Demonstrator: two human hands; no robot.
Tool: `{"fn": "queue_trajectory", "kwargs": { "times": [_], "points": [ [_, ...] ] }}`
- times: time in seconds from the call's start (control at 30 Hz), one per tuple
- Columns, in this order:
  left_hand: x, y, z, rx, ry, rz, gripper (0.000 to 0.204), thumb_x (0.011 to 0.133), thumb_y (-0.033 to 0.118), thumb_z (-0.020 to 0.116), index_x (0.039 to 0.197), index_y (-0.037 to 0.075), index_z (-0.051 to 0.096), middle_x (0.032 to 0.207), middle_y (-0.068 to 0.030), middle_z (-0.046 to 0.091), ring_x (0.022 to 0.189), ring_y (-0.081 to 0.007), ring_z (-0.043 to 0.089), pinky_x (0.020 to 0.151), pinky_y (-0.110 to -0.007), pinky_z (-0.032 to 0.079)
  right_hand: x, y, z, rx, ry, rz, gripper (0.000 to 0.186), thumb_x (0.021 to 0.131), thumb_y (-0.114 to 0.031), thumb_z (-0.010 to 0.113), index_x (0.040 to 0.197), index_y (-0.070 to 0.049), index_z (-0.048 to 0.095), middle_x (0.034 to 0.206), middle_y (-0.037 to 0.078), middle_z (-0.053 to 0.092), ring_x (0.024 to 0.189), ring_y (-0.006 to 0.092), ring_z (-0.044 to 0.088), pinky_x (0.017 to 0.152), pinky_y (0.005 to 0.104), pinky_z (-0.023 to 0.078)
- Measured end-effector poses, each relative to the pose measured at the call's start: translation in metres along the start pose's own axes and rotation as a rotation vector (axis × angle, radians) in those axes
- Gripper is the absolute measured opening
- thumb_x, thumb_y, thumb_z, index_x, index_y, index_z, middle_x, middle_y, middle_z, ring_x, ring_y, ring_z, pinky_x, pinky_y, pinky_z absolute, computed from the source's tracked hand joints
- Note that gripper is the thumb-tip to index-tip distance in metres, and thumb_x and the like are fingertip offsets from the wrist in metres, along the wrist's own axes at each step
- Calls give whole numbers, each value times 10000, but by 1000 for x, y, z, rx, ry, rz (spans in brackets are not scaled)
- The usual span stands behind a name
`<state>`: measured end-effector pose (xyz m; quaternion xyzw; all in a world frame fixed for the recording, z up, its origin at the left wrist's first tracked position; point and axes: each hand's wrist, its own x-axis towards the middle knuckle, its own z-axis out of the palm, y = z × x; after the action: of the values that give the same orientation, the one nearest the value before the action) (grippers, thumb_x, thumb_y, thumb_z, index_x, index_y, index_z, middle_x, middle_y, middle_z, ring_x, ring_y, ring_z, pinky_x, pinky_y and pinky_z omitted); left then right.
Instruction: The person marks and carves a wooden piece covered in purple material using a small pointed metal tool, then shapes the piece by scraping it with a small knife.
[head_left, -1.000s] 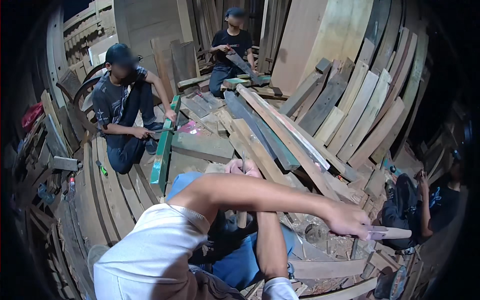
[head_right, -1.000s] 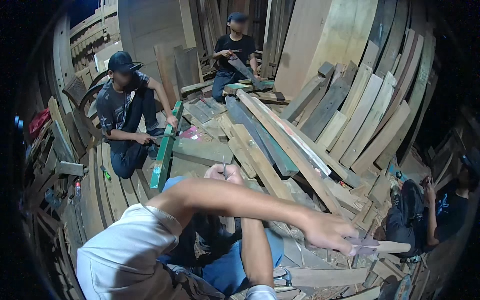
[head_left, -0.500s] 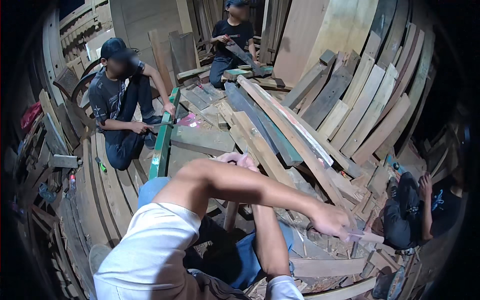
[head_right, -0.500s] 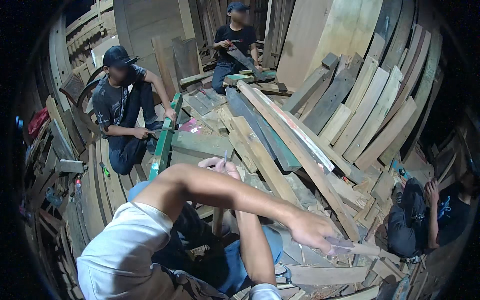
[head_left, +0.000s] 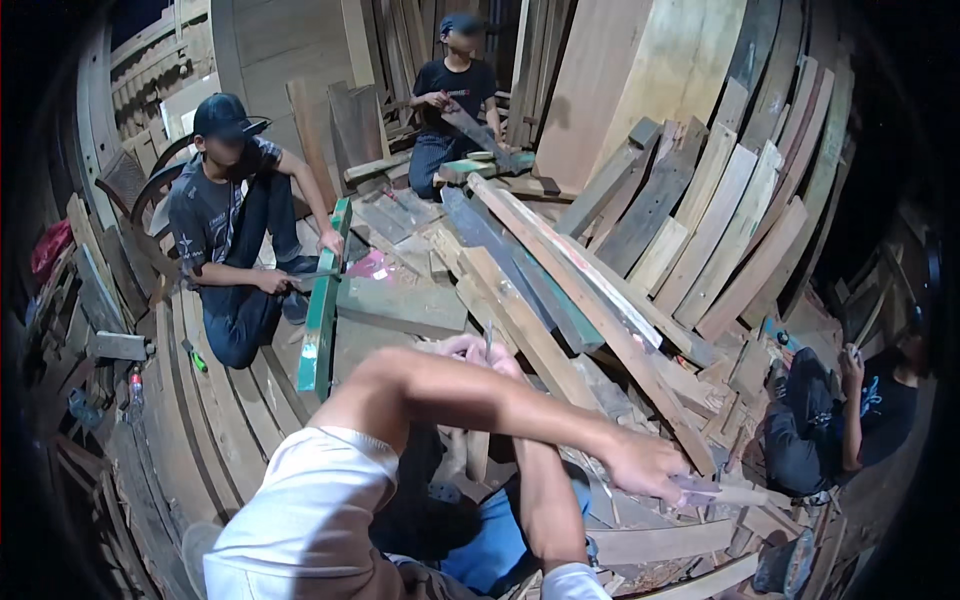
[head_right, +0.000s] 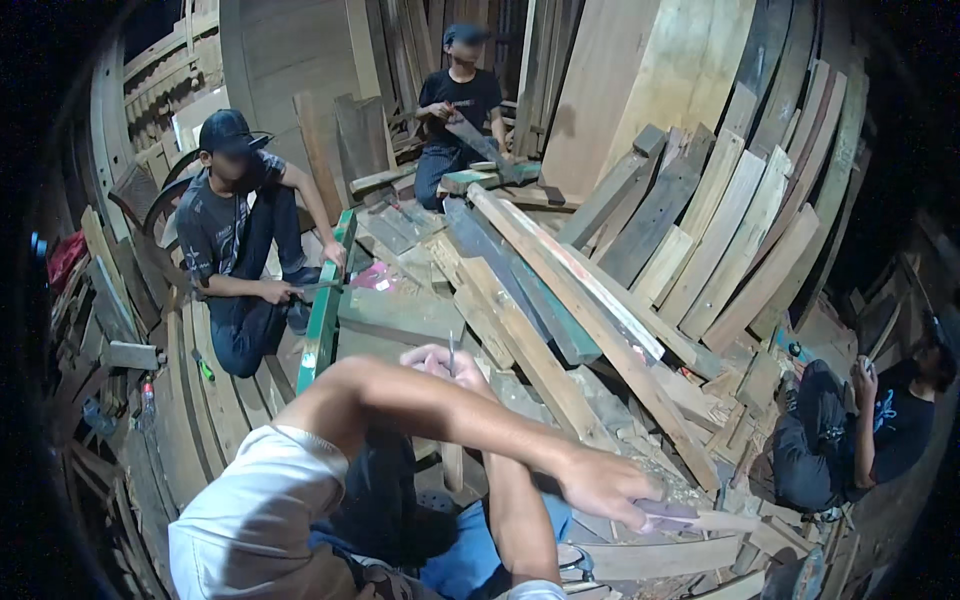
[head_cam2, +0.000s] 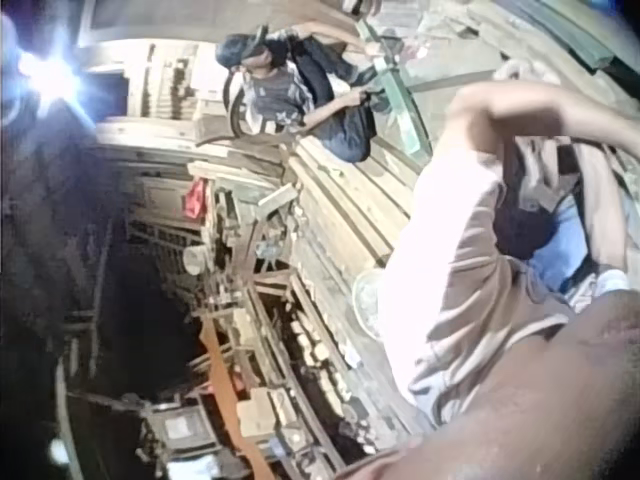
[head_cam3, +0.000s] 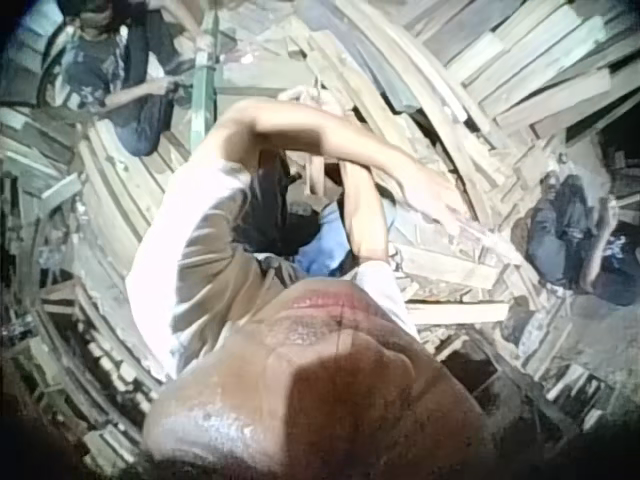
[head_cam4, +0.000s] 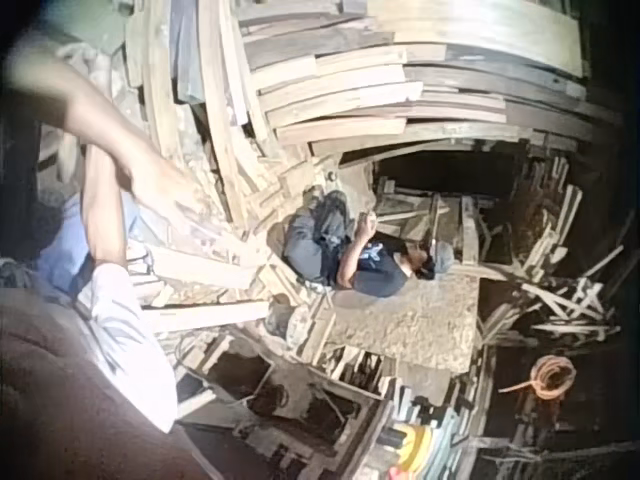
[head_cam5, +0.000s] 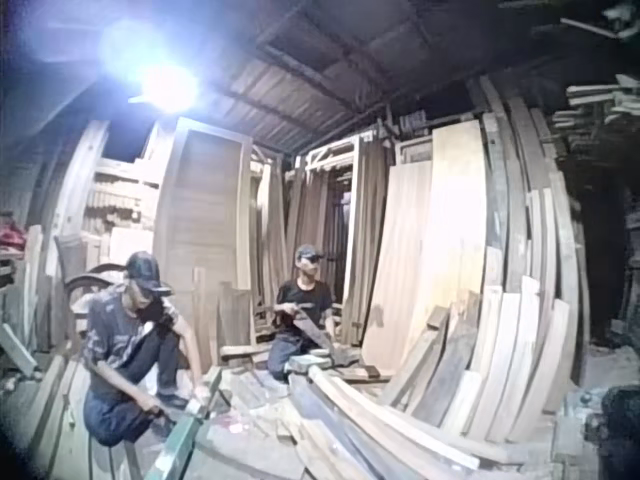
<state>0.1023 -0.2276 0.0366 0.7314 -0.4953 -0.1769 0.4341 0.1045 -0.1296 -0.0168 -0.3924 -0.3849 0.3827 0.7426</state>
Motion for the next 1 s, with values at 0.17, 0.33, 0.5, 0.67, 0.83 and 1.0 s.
{"fn": "queue_trajectory", "kwargs": {
  "times": [0.17, 0.33, 0.5, 0.67, 0.83, 1.0],
  "points": [
    [-14, 11, -4, -28, -17, -29, 521, 902, 446, 565, 994, -60, 651, 815, -234, 656, 803, -351, 645, 731, -466, 479, 6, 28, -13, 67, -97, -22, 284, 986, -349, 625, 918, -72, 617, 800, -42, 608, 684, 44, 553, 629, 226, 457],
    [-28, 6, -13, -7, 52, -111, 529, 899, 449, 555, 943, -71, 640, 810, -233, 663, 781, -360, 648, 725, -467, 485, 13, -3, 36, 169, -73, 25, 366, 985, -367, 612, 1105, -22, 600, 972, 30, 665, 861, 91, 627, 736, 247, 517],
    [-34, 4, -12, 36, 18, -156, 519, 893, 455, 546, 928, -53, 648, 808, -247, 666, 794, -398, 657, 736, -493, 494, 18, 12, 26, 157, -109, 89, 330, 983, -365, 620, 1012, -37, 641, 855, -16, 645, 752, 52, 574, 665, 228, 471],
    [-28, 5, -4, 93, -6, -143, 526, 898, 467, 544, 947, -44, 659, 802, -247, 664, 797, -406, 652, 744, -497, 495, 22, 15, 11, 185, -165, -42, 318, 969, -346, 650, 870, -44, 634, 819, -24, 610, 743, 52, 538, 653, 239, 449],
    [-38, 4, -1, 41, 14, -122, 476, 888, 446, 570, 958, -13, 678, 812, -216, 674, 807, -372, 661, 759, -479, 497, 21, 4, 32, 203, -197, -49, 370, 952, -376, 663, 998, -9, 643, 965, 47, 635, 869, 97, 560, 778, 284, 459],
    [-33, 14, -1, 19, -89, -138, 422, 872, 414, 575, 967, 16, 680, 847, -225, 670, 849, -365, 656, 759, -484, 490, 21, 12, 9, 65, -142, 23, 492, 937, -475, 648, 1137, -26, 638, 970, 34, 639, 864, 78, 565, 728, 252, 469]
  ]
}}
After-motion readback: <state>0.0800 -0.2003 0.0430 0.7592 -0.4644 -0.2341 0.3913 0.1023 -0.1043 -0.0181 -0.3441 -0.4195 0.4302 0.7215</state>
